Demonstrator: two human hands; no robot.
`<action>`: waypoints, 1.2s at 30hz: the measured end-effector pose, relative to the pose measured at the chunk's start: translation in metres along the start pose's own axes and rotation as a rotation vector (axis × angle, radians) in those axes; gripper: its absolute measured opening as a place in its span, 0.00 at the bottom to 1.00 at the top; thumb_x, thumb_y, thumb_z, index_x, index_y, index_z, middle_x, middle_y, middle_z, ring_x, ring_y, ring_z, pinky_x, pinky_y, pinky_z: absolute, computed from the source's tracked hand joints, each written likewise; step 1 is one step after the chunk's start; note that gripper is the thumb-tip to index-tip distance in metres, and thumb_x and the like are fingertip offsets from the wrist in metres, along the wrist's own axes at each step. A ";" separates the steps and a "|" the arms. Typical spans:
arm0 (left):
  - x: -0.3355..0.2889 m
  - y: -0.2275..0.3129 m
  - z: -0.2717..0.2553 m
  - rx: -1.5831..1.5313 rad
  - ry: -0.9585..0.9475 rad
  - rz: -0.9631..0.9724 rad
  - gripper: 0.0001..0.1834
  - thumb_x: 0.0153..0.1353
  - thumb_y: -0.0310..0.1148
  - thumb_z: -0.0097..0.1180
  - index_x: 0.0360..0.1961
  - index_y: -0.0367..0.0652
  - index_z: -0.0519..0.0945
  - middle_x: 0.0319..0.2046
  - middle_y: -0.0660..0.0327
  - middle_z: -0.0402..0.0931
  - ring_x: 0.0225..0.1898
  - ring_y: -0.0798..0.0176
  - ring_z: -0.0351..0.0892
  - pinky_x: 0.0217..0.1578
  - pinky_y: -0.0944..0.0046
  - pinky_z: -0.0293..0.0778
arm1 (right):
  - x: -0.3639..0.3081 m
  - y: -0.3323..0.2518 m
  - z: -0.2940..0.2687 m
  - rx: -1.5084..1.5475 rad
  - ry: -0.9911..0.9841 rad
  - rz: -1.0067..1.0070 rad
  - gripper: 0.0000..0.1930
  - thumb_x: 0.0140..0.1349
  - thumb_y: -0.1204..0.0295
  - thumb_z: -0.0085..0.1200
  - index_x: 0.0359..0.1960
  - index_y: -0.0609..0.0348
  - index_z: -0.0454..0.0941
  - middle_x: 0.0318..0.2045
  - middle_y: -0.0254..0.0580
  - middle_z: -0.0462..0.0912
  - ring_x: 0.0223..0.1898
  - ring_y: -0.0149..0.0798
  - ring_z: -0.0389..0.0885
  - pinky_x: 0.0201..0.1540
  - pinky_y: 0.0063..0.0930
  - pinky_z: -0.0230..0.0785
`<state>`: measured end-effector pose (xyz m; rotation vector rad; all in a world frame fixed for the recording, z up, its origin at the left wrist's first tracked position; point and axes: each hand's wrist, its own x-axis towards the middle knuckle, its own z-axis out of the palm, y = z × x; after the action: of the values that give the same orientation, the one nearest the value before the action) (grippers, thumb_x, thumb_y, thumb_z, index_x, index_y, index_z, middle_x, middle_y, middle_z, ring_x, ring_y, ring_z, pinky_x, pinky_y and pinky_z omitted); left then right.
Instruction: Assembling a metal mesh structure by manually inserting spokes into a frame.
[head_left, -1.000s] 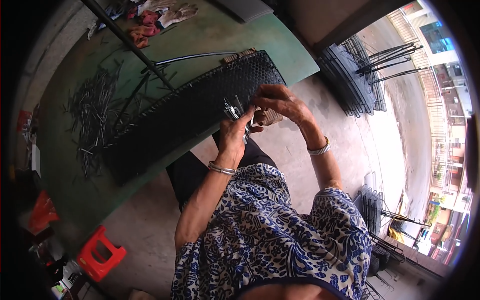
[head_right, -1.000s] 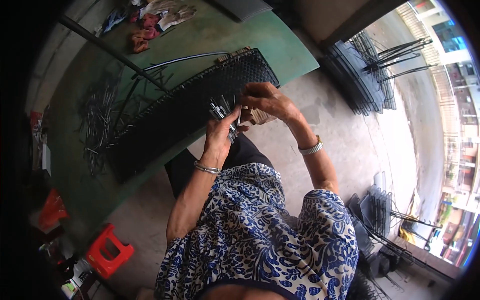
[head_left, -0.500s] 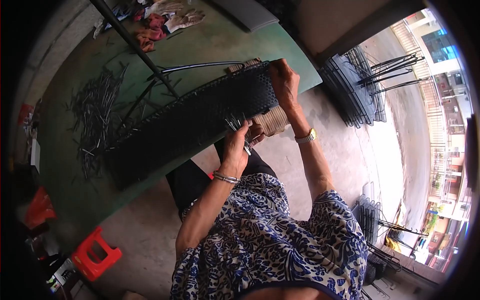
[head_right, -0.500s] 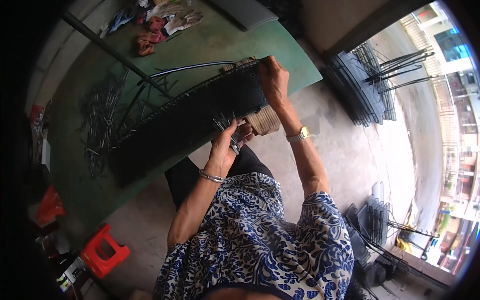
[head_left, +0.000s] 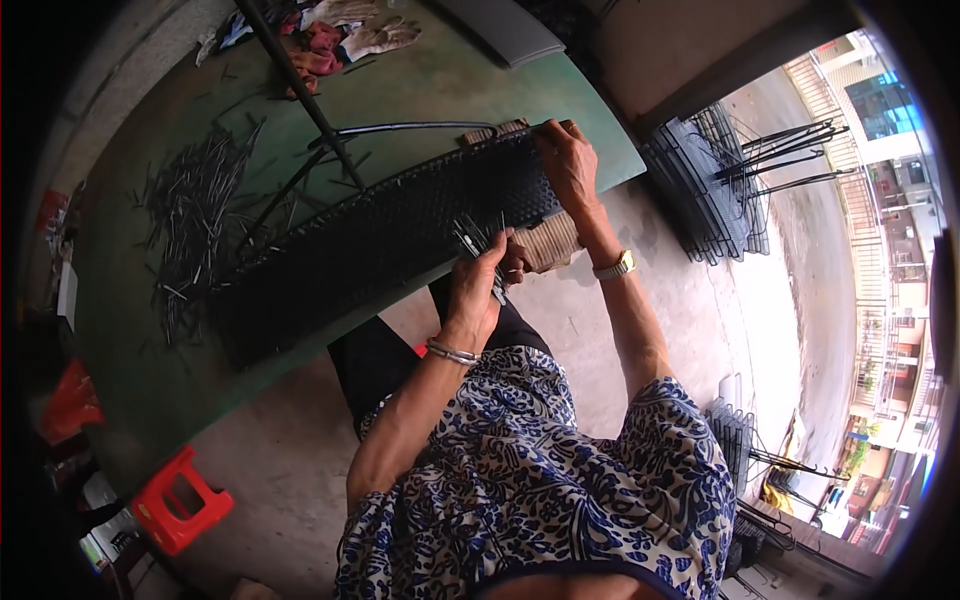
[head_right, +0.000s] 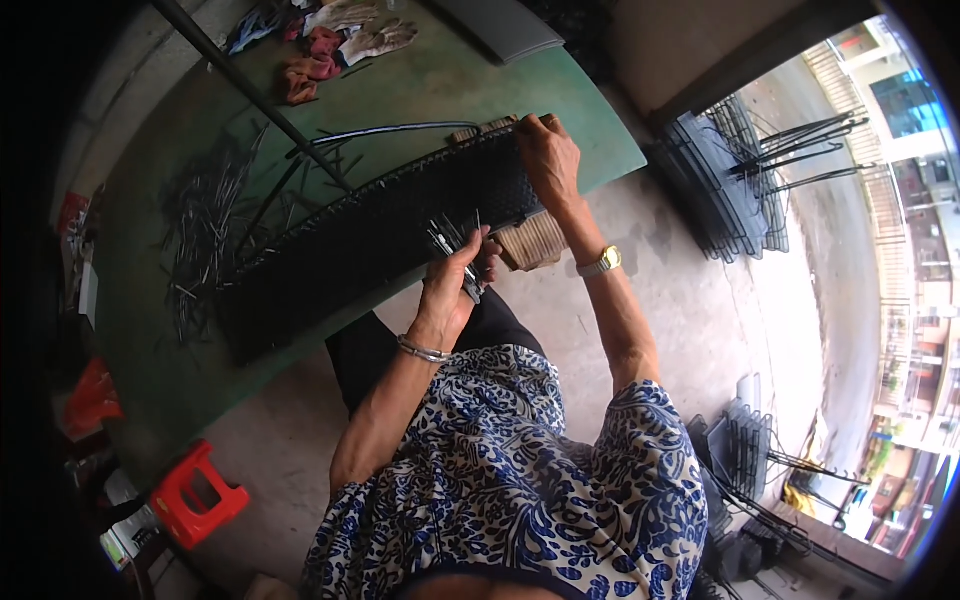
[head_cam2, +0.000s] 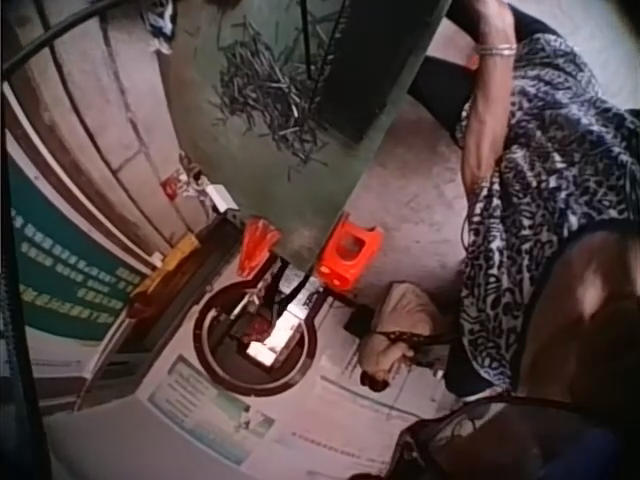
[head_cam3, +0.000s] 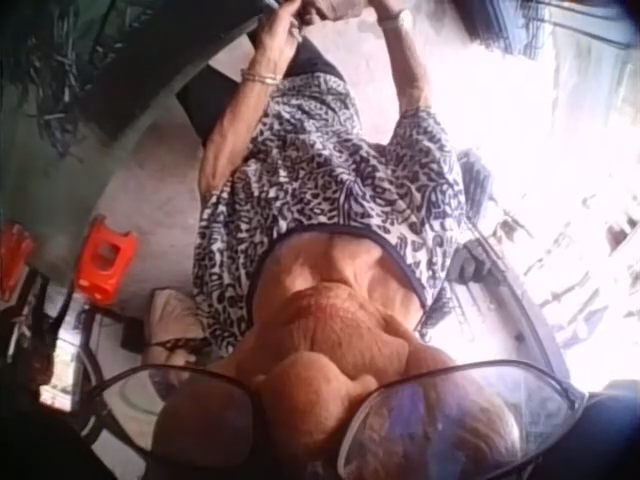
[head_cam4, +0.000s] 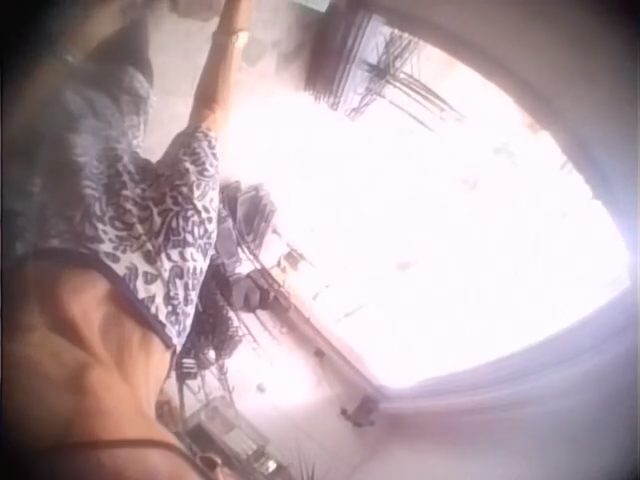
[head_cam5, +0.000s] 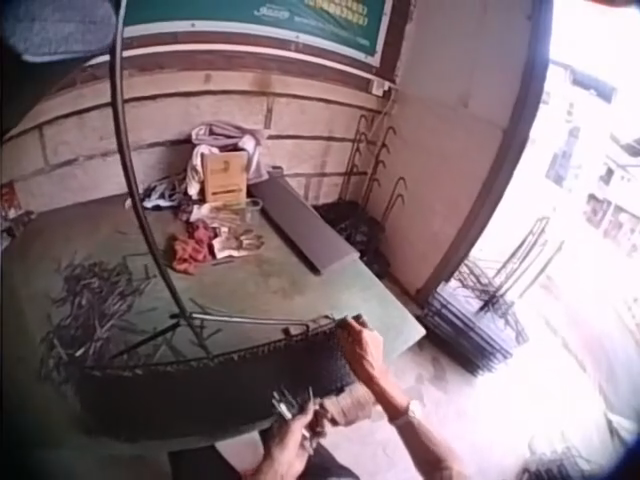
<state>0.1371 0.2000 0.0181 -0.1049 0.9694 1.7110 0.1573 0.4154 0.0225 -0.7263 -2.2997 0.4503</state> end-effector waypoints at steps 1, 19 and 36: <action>0.000 0.001 0.001 -0.013 0.007 0.013 0.15 0.65 0.39 0.56 0.48 0.40 0.78 0.30 0.63 0.80 0.24 0.73 0.72 0.28 0.72 0.67 | 0.001 -0.001 0.000 -0.145 -0.044 -0.018 0.07 0.59 0.67 0.54 0.34 0.56 0.78 0.31 0.50 0.76 0.32 0.53 0.78 0.34 0.43 0.69; -0.001 0.003 0.006 0.045 0.079 0.158 0.09 0.59 0.34 0.63 0.38 0.43 0.82 0.33 0.65 0.83 0.32 0.71 0.81 0.22 0.71 0.67 | -0.038 -0.057 -0.067 0.539 -0.765 0.008 0.08 0.62 0.71 0.55 0.36 0.64 0.80 0.29 0.38 0.81 0.35 0.28 0.78 0.38 0.26 0.70; -0.002 0.007 0.010 0.180 -0.002 0.120 0.10 0.61 0.35 0.60 0.41 0.45 0.81 0.34 0.63 0.84 0.33 0.66 0.85 0.20 0.70 0.73 | -0.037 -0.046 -0.070 0.478 -0.805 0.011 0.09 0.55 0.75 0.53 0.37 0.63 0.80 0.36 0.43 0.78 0.36 0.42 0.80 0.41 0.29 0.72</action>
<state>0.1356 0.2044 0.0294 0.0744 1.1424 1.7237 0.2111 0.3652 0.0764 -0.3368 -2.7170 1.4485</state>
